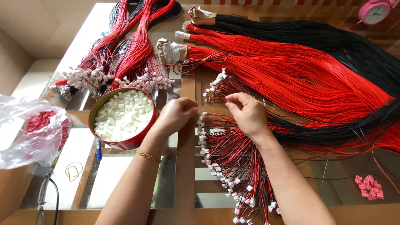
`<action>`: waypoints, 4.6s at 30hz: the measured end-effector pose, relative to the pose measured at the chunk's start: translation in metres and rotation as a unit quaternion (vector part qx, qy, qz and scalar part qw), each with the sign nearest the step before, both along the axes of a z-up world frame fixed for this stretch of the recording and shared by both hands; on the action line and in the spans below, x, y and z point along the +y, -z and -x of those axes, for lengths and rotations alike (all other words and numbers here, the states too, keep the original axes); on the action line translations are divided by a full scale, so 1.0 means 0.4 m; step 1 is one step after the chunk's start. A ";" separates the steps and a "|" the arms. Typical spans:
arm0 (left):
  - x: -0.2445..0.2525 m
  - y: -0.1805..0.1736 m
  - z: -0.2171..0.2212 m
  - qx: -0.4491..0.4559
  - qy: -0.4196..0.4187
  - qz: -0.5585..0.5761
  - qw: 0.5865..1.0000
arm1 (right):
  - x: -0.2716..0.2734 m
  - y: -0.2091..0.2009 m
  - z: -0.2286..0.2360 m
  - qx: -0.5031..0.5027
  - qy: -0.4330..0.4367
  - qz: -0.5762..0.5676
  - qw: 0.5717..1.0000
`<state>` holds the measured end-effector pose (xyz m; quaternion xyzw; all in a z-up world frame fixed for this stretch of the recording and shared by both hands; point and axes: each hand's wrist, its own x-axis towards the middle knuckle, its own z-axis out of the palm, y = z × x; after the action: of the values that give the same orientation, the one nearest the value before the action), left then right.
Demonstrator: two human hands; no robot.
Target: Attach plastic connectors to the ends of pre-cut electrical wires to assemble harnesses.
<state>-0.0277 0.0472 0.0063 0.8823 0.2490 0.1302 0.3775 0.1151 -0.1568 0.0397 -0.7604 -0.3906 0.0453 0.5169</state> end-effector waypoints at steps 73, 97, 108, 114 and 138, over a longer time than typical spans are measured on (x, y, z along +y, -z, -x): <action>-0.107 -0.012 -0.002 -0.121 0.021 0.135 0.983 | -0.708 -0.111 -0.054 -0.051 0.282 0.434 0.854; -0.117 -0.029 -0.002 -0.086 -0.010 0.066 0.994 | -0.665 -0.079 -0.087 0.186 0.298 0.105 0.930; -0.112 -0.012 -0.021 -0.216 -0.006 0.298 0.930 | -0.095 -0.119 0.045 0.334 -0.072 -0.101 0.934; -0.090 0.010 -0.047 -0.230 -0.019 0.414 0.881 | 0.030 -0.059 0.052 0.226 -0.107 -0.024 0.968; -0.094 0.050 -0.061 -0.275 0.006 0.501 0.821 | 0.047 0.042 0.054 -0.075 -0.038 -0.059 0.995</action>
<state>-0.0033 0.0096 -0.0138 0.5007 0.1608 0.2226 0.8209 0.0936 -0.1380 0.0229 -0.7141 -0.4592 -0.0154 0.5282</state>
